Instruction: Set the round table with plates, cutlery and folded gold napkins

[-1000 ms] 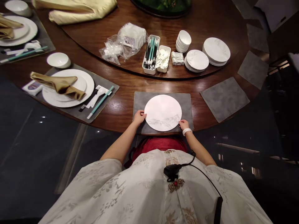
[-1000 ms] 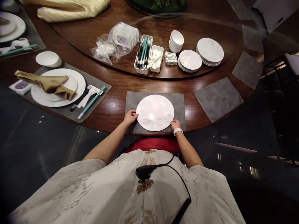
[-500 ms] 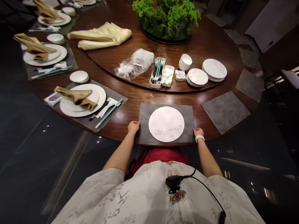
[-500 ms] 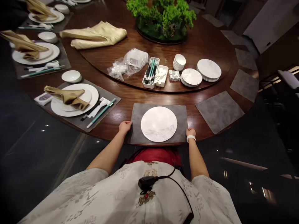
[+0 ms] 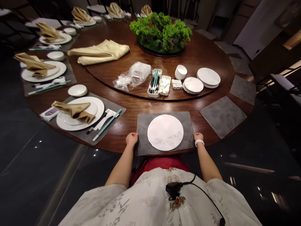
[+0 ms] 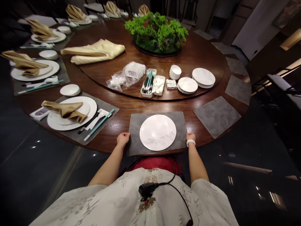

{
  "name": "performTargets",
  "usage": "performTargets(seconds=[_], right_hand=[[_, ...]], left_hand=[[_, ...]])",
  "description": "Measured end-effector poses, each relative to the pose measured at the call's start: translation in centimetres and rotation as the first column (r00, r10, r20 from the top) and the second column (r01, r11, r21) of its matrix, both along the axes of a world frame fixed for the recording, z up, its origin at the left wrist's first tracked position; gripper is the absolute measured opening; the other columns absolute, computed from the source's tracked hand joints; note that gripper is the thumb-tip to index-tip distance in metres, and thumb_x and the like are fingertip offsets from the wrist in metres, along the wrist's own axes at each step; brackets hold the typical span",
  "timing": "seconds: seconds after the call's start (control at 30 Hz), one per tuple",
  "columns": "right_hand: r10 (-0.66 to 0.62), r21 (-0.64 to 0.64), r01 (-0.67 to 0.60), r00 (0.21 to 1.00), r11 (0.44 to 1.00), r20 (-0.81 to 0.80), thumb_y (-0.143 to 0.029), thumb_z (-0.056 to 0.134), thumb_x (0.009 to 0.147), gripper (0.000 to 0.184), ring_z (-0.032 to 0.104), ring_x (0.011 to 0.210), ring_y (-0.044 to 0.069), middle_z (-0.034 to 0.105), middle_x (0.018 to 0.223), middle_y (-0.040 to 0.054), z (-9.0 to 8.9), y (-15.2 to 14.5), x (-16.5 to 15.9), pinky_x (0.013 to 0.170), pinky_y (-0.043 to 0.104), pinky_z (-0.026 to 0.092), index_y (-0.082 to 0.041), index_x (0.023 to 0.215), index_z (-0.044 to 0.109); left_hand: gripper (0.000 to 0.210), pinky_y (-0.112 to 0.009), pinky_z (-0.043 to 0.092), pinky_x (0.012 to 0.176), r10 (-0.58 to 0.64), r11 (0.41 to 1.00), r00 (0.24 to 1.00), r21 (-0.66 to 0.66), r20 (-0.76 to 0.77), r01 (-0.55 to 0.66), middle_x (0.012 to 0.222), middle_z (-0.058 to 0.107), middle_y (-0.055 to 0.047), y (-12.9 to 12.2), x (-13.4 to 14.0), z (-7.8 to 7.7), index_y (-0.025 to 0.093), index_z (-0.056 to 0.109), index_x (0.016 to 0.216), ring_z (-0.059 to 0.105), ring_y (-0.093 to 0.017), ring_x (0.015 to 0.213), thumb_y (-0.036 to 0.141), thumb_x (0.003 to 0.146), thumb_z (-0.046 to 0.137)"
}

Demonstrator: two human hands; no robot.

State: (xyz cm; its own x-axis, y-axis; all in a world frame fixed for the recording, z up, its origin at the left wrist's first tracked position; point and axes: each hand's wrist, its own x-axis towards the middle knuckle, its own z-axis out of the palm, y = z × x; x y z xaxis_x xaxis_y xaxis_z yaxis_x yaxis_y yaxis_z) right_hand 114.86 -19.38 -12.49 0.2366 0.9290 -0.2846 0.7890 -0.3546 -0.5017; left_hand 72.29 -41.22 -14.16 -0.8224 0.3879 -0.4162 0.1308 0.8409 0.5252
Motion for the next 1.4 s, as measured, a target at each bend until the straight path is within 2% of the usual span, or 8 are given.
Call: performTargets(seconds=[0.3, 0.5, 0.77, 0.87, 1.0, 1.17, 1.3, 1.4], right_hand=[[0.042, -0.095, -0.038, 0.998, 0.995, 0.049, -0.027, 0.068, 0.078, 0.013, 0.071, 0.088, 0.023, 0.076, 0.095, 0.0137, 0.0, -1.3, -0.1, 0.088, 0.031, 0.053, -0.015, 0.079, 0.073], [0.056, -0.105, -0.053, 0.998, 0.993, 0.031, -0.030, 0.069, 0.078, 0.020, 0.070, 0.080, 0.019, 0.077, 0.095, 0.0131, 0.1, -1.8, -0.1, 0.080, 0.027, 0.053, -0.014, 0.088, 0.075], [0.155, -0.142, -0.151, 0.988, 0.978, 0.020, -0.031, 0.065, 0.085, 0.018, 0.070, 0.083, 0.021, 0.076, 0.093, 0.0110, 0.9, -1.9, 0.0, 0.080, 0.028, 0.052, -0.017, 0.087, 0.076], [0.235, -0.133, -0.229, 0.971, 0.964, 0.036, -0.026, 0.064, 0.086, 0.016, 0.069, 0.095, 0.024, 0.074, 0.100, 0.0133, 1.5, -1.3, 0.5, 0.090, 0.031, 0.051, -0.016, 0.091, 0.075], [0.465, 0.003, -0.475, 0.863, 0.880, 0.197, -0.026, 0.047, 0.097, 0.037, 0.054, 0.128, 0.029, 0.060, 0.136, 0.0184, 1.9, 1.2, 0.4, 0.110, 0.042, 0.041, -0.015, 0.128, 0.065], [0.654, -0.020, -0.672, 0.714, 0.740, 0.249, -0.035, 0.042, 0.101, 0.057, 0.023, 0.153, 0.033, 0.026, 0.166, 0.0129, 1.3, 5.0, -1.7, 0.123, 0.053, 0.020, -0.016, 0.155, 0.039], [0.684, -0.066, -0.690, 0.694, 0.721, 0.226, -0.039, 0.045, 0.101, 0.055, 0.027, 0.152, 0.033, 0.031, 0.164, 0.0141, 1.6, 6.3, -2.0, 0.123, 0.055, 0.020, -0.016, 0.151, 0.044], [0.678, -0.109, -0.670, 0.717, 0.735, 0.164, -0.037, 0.053, 0.098, 0.042, 0.047, 0.140, 0.030, 0.052, 0.149, 0.0163, 2.7, 8.3, -1.4, 0.120, 0.050, 0.029, -0.016, 0.134, 0.062]], left_hand=[[0.027, -0.046, 0.052, 0.096, 0.052, 0.996, 0.999, -0.076, -0.009, -0.052, 0.106, 0.073, -0.015, 1.2, -2.1, -1.1, 0.018, 0.072, 0.095, 0.068, -0.031, 0.101, 0.040, 0.080, 0.068], [0.027, -0.046, 0.053, 0.098, 0.057, 0.997, 0.998, -0.050, -0.042, -0.059, 0.100, 0.073, -0.012, 0.6, -2.0, -1.4, 0.017, 0.072, 0.096, 0.068, -0.030, 0.097, 0.038, 0.080, 0.066], [0.029, -0.040, 0.050, 0.100, 0.019, 0.996, 0.991, -0.086, -0.130, -0.030, 0.101, 0.071, -0.008, 0.3, -0.1, 0.8, 0.013, 0.069, 0.106, 0.064, -0.022, 0.096, 0.035, 0.089, 0.063], [0.038, -0.043, 0.044, 0.107, 0.012, 0.996, 0.982, -0.080, -0.191, -0.028, 0.118, 0.068, -0.013, -0.3, 0.9, 1.9, 0.010, 0.067, 0.118, 0.060, -0.025, 0.111, 0.034, 0.090, 0.061], [0.050, -0.053, 0.039, 0.111, -0.149, 0.981, 0.926, -0.167, -0.346, 0.096, 0.151, 0.047, -0.017, -2.2, 2.3, 2.7, 0.016, 0.057, 0.139, 0.048, -0.035, 0.134, 0.033, 0.093, 0.050], [0.058, -0.058, 0.034, 0.115, -0.306, 0.935, 0.883, -0.286, -0.355, 0.209, 0.159, 0.038, -0.020, -3.0, 1.5, 2.5, 0.017, 0.049, 0.148, 0.038, -0.037, 0.145, 0.041, 0.096, 0.038], [0.061, -0.060, 0.033, 0.115, -0.273, 0.949, 0.901, -0.250, -0.338, 0.194, 0.160, 0.036, -0.020, -0.8, -0.4, 2.4, 0.020, 0.048, 0.149, 0.035, -0.038, 0.148, 0.048, 0.096, 0.035], [0.063, -0.064, 0.033, 0.114, -0.246, 0.961, 0.909, -0.209, -0.335, 0.183, 0.160, 0.036, -0.022, 0.8, -1.0, 2.3, 0.020, 0.049, 0.148, 0.032, -0.041, 0.148, 0.050, 0.094, 0.037]])
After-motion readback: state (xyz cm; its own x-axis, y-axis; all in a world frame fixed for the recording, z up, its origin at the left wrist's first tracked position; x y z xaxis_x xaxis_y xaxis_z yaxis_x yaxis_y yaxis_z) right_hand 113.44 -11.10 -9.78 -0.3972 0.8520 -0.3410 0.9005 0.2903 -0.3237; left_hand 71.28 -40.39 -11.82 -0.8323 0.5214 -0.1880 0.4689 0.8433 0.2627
